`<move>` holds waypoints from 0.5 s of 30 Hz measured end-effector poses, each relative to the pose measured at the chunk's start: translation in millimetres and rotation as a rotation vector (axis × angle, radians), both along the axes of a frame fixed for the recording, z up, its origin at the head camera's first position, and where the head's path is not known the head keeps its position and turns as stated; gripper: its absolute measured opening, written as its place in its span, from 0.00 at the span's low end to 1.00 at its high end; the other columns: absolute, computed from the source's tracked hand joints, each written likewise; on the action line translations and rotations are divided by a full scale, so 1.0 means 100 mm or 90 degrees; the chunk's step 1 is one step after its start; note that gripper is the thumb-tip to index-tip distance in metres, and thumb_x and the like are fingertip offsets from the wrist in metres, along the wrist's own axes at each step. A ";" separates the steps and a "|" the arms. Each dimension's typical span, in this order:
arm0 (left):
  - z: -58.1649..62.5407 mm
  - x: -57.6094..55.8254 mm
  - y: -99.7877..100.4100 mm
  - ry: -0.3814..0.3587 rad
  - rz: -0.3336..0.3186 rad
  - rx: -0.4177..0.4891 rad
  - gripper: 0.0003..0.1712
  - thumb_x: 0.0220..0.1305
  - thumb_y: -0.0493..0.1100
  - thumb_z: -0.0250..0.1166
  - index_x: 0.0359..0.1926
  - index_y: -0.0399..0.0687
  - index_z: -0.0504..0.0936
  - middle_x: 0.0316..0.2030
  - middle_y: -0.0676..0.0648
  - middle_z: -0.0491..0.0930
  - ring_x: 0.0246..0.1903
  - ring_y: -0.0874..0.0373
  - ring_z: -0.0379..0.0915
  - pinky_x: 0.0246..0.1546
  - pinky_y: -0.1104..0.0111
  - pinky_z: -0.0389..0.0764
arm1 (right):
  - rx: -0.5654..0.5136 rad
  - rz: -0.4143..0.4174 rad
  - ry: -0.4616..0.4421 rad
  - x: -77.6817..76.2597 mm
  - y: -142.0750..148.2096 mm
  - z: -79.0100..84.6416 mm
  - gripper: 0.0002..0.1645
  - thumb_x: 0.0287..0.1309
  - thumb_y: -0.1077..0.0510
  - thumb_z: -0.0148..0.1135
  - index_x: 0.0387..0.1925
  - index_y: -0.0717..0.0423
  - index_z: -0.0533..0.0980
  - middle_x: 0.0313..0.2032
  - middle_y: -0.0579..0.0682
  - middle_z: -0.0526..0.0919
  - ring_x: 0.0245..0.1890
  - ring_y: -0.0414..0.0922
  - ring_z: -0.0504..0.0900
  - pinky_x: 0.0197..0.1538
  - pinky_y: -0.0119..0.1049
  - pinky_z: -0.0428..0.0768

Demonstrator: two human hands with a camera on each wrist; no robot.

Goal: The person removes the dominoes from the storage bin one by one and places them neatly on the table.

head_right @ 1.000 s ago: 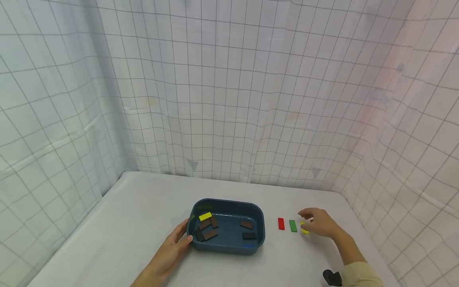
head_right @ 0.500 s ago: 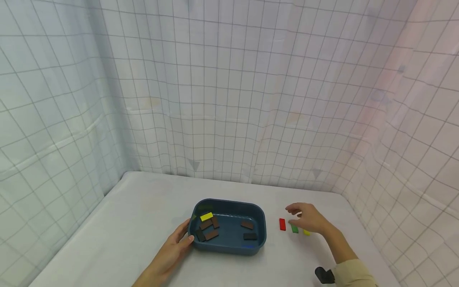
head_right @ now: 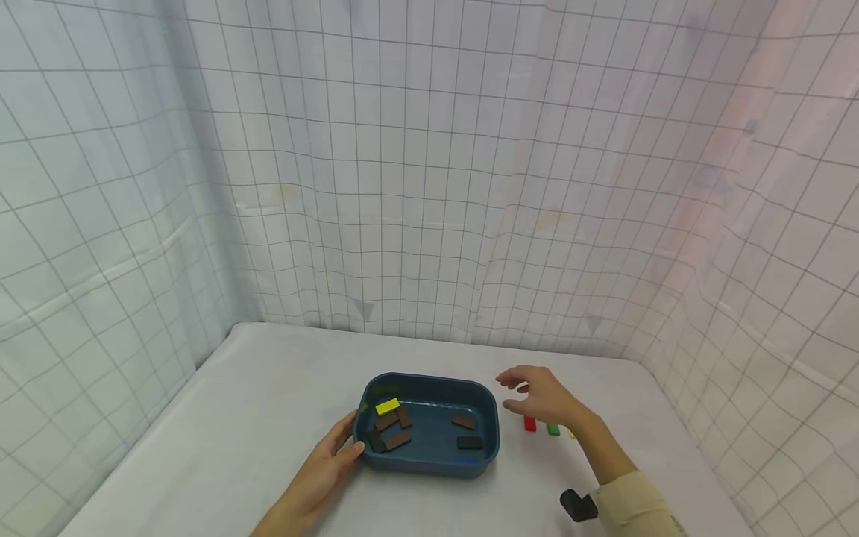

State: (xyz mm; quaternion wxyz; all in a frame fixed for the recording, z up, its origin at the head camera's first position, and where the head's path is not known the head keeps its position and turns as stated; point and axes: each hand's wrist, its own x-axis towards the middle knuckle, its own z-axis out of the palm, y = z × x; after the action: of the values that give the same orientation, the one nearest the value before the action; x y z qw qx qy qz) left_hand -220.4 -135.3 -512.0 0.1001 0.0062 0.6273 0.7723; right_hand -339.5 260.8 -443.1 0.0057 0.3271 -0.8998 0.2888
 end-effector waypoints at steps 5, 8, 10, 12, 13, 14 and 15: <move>0.00 0.00 0.00 0.004 -0.002 0.004 0.39 0.79 0.34 0.55 0.82 0.37 0.47 0.80 0.31 0.39 0.78 0.33 0.33 0.73 0.44 0.54 | -0.016 0.053 0.032 -0.02 -0.18 0.03 0.22 0.61 0.61 0.73 0.56 0.60 0.81 0.50 0.52 0.86 0.48 0.49 0.84 0.52 0.44 0.86; 0.00 0.00 0.01 0.006 -0.003 0.002 0.39 0.79 0.34 0.55 0.81 0.37 0.48 0.80 0.31 0.40 0.78 0.33 0.34 0.73 0.44 0.54 | -0.028 0.078 0.029 -0.03 -0.27 0.03 0.22 0.62 0.62 0.72 0.56 0.64 0.81 0.51 0.57 0.85 0.50 0.52 0.84 0.53 0.45 0.85; 0.00 0.00 0.01 0.007 -0.001 -0.002 0.38 0.79 0.35 0.55 0.81 0.37 0.48 0.80 0.31 0.40 0.78 0.33 0.34 0.73 0.44 0.54 | -0.032 0.085 0.017 -0.04 -0.33 0.04 0.22 0.62 0.62 0.72 0.57 0.65 0.80 0.52 0.59 0.85 0.51 0.53 0.84 0.54 0.46 0.85; 0.00 0.01 0.01 0.006 0.001 -0.005 0.38 0.79 0.35 0.56 0.81 0.38 0.49 0.80 0.32 0.41 0.78 0.33 0.35 0.73 0.45 0.54 | -0.036 0.090 0.001 -0.04 -0.38 0.03 0.23 0.62 0.62 0.71 0.57 0.66 0.80 0.53 0.58 0.85 0.52 0.54 0.83 0.55 0.46 0.84; 0.00 0.01 0.01 0.006 0.002 -0.006 0.38 0.79 0.35 0.56 0.81 0.38 0.49 0.80 0.32 0.41 0.78 0.33 0.35 0.73 0.45 0.54 | -0.036 0.092 -0.005 -0.04 -0.41 0.03 0.23 0.63 0.62 0.71 0.58 0.66 0.80 0.53 0.58 0.84 0.52 0.53 0.83 0.55 0.46 0.84; 0.00 0.01 0.01 0.006 0.001 -0.006 0.38 0.79 0.35 0.56 0.81 0.38 0.49 0.80 0.32 0.41 0.78 0.33 0.35 0.73 0.45 0.54 | -0.035 0.095 -0.009 -0.04 -0.43 0.02 0.23 0.63 0.62 0.71 0.58 0.66 0.80 0.54 0.57 0.84 0.52 0.53 0.83 0.55 0.46 0.84; 0.00 0.01 0.01 0.006 0.002 -0.005 0.38 0.78 0.35 0.56 0.81 0.38 0.49 0.80 0.32 0.41 0.78 0.33 0.35 0.73 0.45 0.54 | -0.035 0.099 -0.012 -0.04 -0.46 0.02 0.23 0.63 0.61 0.71 0.58 0.66 0.79 0.54 0.57 0.84 0.52 0.53 0.83 0.55 0.46 0.84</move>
State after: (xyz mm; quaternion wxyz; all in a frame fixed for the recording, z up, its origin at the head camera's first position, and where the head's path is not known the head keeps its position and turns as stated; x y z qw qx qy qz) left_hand -219.2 -134.6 -511.6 0.0964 0.0086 0.6309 0.7698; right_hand -343.8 215.1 -441.4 -0.0161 0.3931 -0.8634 0.3158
